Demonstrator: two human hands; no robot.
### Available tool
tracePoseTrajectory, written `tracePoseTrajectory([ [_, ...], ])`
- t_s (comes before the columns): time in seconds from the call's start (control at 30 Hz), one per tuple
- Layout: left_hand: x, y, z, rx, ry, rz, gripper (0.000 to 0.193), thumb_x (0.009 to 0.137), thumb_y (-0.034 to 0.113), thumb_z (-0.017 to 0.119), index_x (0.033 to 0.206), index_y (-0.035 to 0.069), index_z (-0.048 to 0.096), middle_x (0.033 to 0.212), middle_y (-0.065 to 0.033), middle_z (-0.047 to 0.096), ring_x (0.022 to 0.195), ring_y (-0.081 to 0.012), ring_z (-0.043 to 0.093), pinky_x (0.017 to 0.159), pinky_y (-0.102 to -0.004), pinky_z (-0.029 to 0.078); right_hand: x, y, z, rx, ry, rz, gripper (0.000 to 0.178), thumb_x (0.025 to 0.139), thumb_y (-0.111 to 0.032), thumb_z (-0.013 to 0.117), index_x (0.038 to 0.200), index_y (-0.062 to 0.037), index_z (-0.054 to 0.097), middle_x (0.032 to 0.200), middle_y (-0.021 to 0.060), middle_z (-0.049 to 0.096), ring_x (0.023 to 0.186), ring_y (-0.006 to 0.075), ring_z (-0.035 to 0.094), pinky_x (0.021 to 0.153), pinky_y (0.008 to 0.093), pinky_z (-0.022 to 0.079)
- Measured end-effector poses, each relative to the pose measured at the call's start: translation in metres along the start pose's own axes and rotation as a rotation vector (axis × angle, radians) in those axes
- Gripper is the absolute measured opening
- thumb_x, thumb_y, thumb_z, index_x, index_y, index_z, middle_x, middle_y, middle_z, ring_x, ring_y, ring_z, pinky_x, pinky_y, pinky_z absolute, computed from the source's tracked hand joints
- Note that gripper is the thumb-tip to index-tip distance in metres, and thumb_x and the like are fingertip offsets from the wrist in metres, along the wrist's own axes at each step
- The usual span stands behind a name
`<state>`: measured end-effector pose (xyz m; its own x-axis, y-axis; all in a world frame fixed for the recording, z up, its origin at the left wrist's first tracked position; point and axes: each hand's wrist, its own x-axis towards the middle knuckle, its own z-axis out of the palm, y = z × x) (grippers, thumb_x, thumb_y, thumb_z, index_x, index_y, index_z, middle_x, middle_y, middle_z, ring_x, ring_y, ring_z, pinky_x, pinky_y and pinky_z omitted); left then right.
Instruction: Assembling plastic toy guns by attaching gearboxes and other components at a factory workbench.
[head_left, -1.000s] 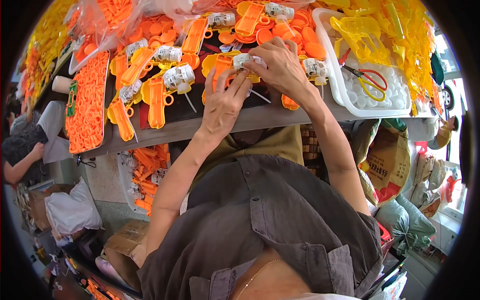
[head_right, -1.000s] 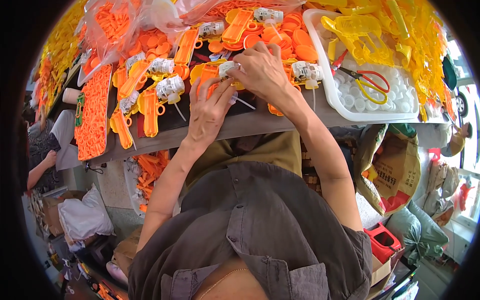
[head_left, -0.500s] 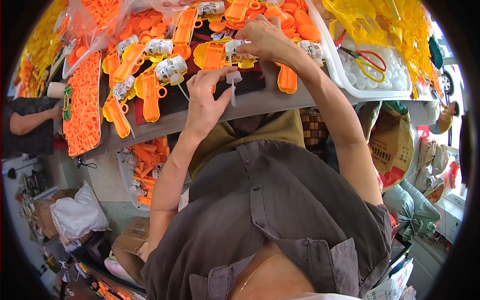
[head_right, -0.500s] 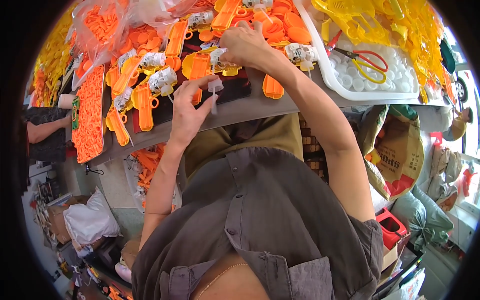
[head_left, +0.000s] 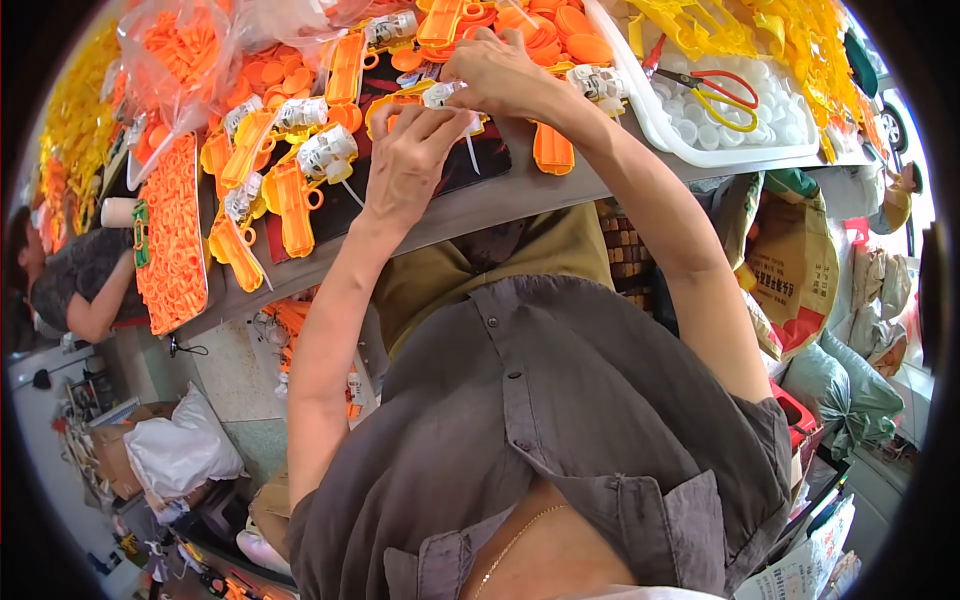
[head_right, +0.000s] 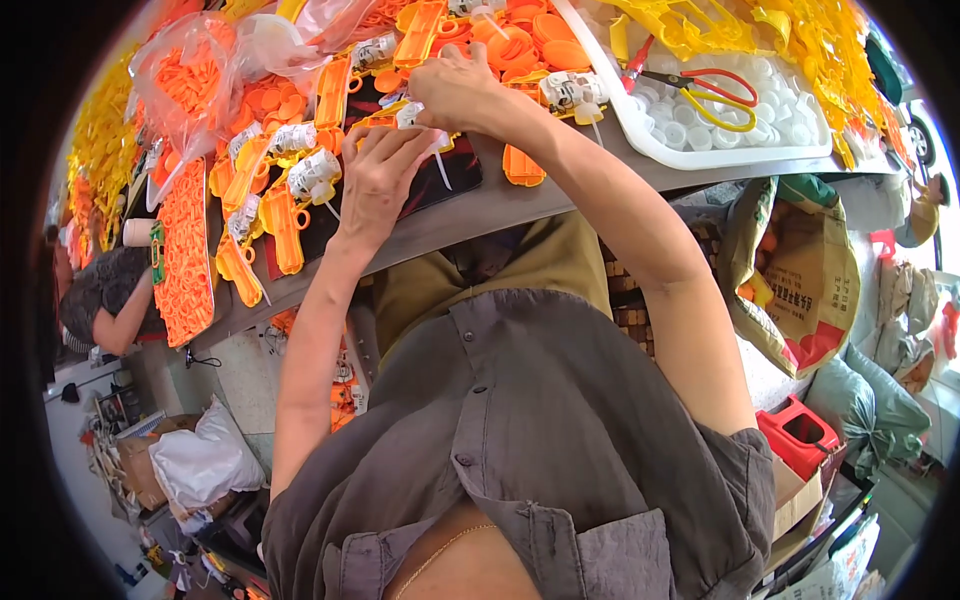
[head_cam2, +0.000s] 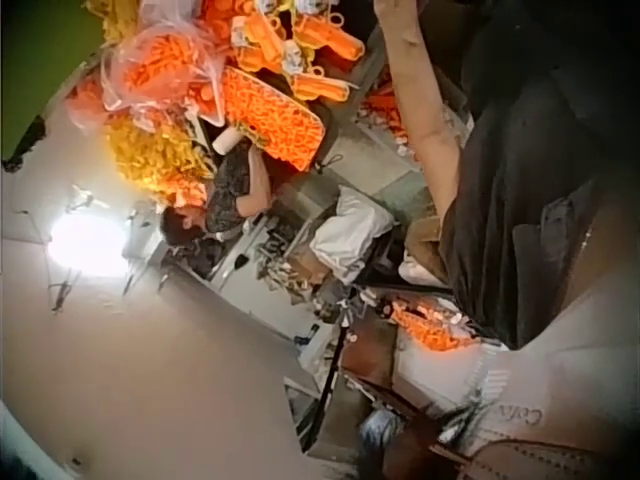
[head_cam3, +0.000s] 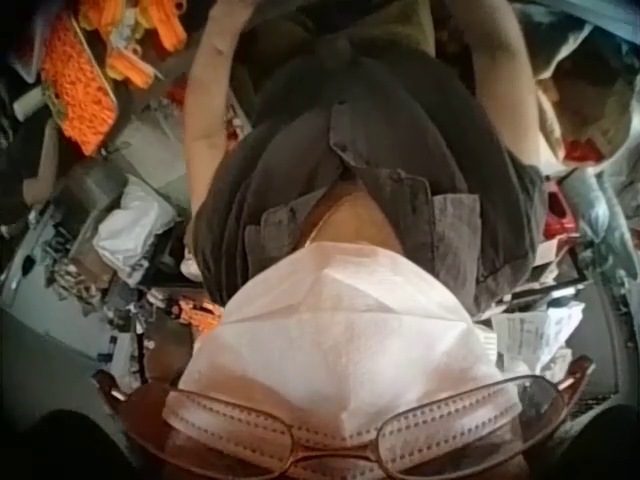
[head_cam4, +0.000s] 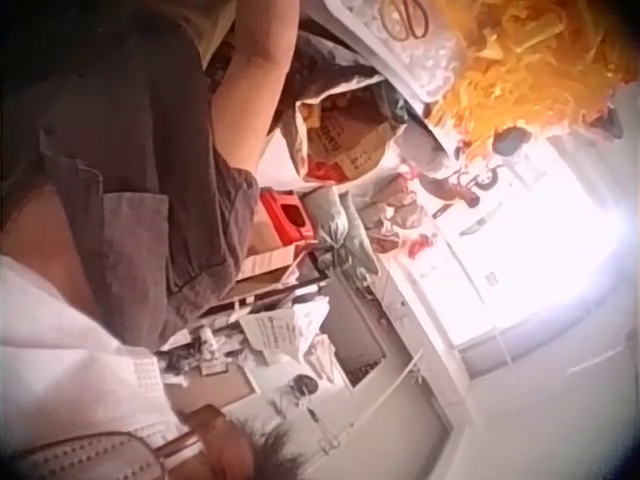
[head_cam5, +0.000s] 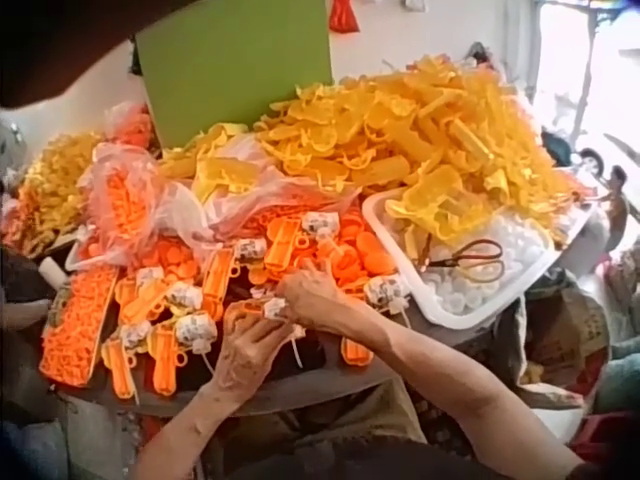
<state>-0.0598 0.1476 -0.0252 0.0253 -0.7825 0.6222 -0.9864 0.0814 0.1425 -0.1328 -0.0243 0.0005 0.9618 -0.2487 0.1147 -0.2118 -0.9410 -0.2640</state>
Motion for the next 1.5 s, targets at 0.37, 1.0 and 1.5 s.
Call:
tracePoseTrajectory([
  [0.37, 0.004, -0.008, -0.003, 0.038, -0.203, 0.125, 0.045, 0.074, -0.004, 0.061, 0.115, 0.016, 0.064, 0.101, -0.0034, 0.061, 0.1, -0.0226, 0.057, 0.094, -0.0395, 0.039, -0.002, -0.013, -0.019, -0.037, -0.149, 0.054, 0.034, 0.07, -0.03, 0.073, 0.099, -0.0128, 0.075, 0.097, 0.0075, 0.067, 0.11, 0.0282, 0.052, 0.094, 0.0493, 0.032],
  [1.0, -0.008, -0.001, -0.004, -0.083, 0.063, -0.209, 0.031, 0.079, 0.012, 0.073, 0.108, 0.005, 0.064, 0.112, -0.0094, 0.061, 0.107, -0.0297, 0.054, 0.093, -0.0402, 0.042, -0.01, -0.009, -0.008, 0.011, -0.01, 0.022, 0.032, 0.076, -0.03, 0.073, 0.104, -0.0136, 0.075, 0.1, 0.0082, 0.064, 0.11, 0.0277, 0.05, 0.093, 0.0506, 0.031],
  [1.5, -0.018, -0.006, 0.005, -0.06, -0.001, -0.202, 0.026, 0.078, 0.01, 0.073, 0.104, 0.01, 0.066, 0.122, -0.0075, 0.055, 0.111, -0.0298, 0.051, 0.095, -0.0424, 0.041, -0.071, -0.049, 0.006, -0.102, 0.635, 0.059, 0.028, 0.074, -0.027, 0.075, 0.093, -0.0076, 0.07, 0.102, 0.0055, 0.059, 0.107, 0.0247, 0.049, 0.096, 0.048, 0.029],
])
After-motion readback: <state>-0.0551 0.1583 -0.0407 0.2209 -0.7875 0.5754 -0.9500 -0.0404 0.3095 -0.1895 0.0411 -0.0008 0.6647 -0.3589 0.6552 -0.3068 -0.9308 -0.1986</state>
